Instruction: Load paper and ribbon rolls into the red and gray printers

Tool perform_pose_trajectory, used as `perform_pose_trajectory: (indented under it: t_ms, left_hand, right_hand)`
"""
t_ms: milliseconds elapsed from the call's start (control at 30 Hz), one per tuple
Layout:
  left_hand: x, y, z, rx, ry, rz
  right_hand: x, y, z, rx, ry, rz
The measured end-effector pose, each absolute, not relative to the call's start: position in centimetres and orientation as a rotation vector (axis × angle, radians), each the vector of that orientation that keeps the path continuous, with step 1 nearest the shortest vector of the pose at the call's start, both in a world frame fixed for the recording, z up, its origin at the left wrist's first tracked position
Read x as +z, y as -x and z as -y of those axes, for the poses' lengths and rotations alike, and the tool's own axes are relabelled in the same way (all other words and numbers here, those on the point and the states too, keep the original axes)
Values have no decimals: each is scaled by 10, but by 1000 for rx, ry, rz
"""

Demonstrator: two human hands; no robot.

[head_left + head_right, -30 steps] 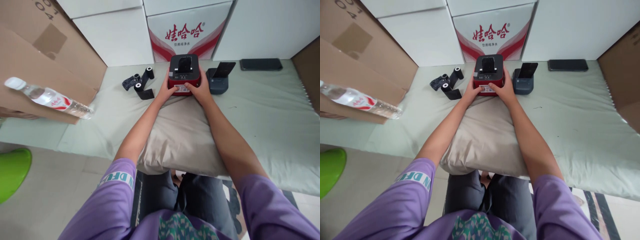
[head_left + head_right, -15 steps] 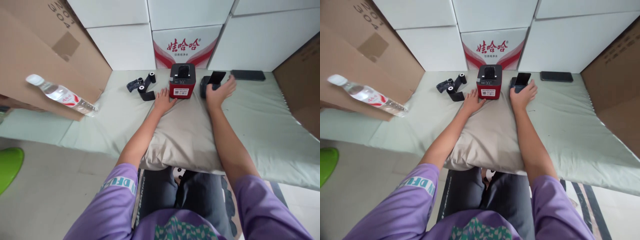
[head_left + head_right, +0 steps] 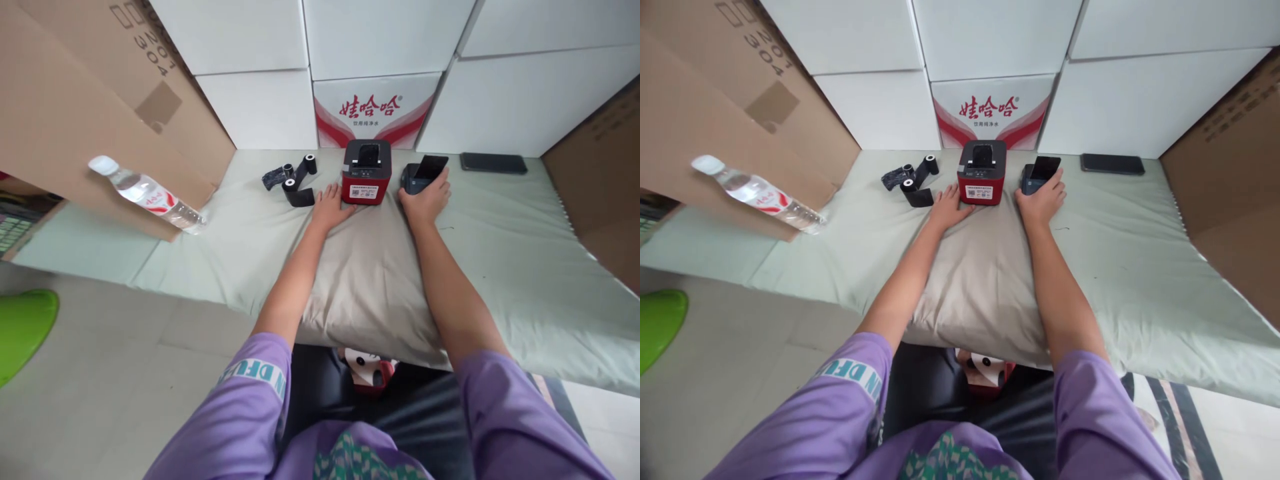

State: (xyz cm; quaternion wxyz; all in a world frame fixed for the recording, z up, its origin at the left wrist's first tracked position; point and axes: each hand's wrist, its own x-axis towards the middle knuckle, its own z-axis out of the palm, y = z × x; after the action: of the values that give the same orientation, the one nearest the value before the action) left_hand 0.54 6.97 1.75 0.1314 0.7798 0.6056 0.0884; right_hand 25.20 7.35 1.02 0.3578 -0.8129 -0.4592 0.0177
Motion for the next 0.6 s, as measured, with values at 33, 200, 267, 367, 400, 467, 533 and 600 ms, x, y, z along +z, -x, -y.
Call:
perform_pose_trajectory:
  t_ms: [33, 200, 267, 367, 400, 467, 533, 600]
  left_hand:
    - [18, -5, -70, 259, -2265, -1749]
    - [16, -3, -72, 242, -2269, -1745]
    - [15, -4, -73, 229, -2273, -1748]
    - [15, -5, -74, 218, -2272, -1755]
    - [15, -5, -74, 215, -2267, -1758]
    - [15, -4, -75, 220, -2257, -1754]
    - [14, -2, -76, 249, -2255, -1737]
    - [14, 0, -78, 289, -2259, -1712]
  right_hand:
    - [11, -252, -73, 52, 2106, 1184]
    - [11, -254, -74, 75, 2103, 1173]
    - [8, -256, -76, 73, 2084, 1172]
    - [0, -259, -83, 72, 2052, 1164]
    - [-3, -260, -86, 74, 2029, 1154]
    - [-7, -262, -92, 77, 1955, 1141]
    - [-10, -263, -92, 68, 1875, 1131]
    - [-11, -263, -84, 46, 1812, 1131]
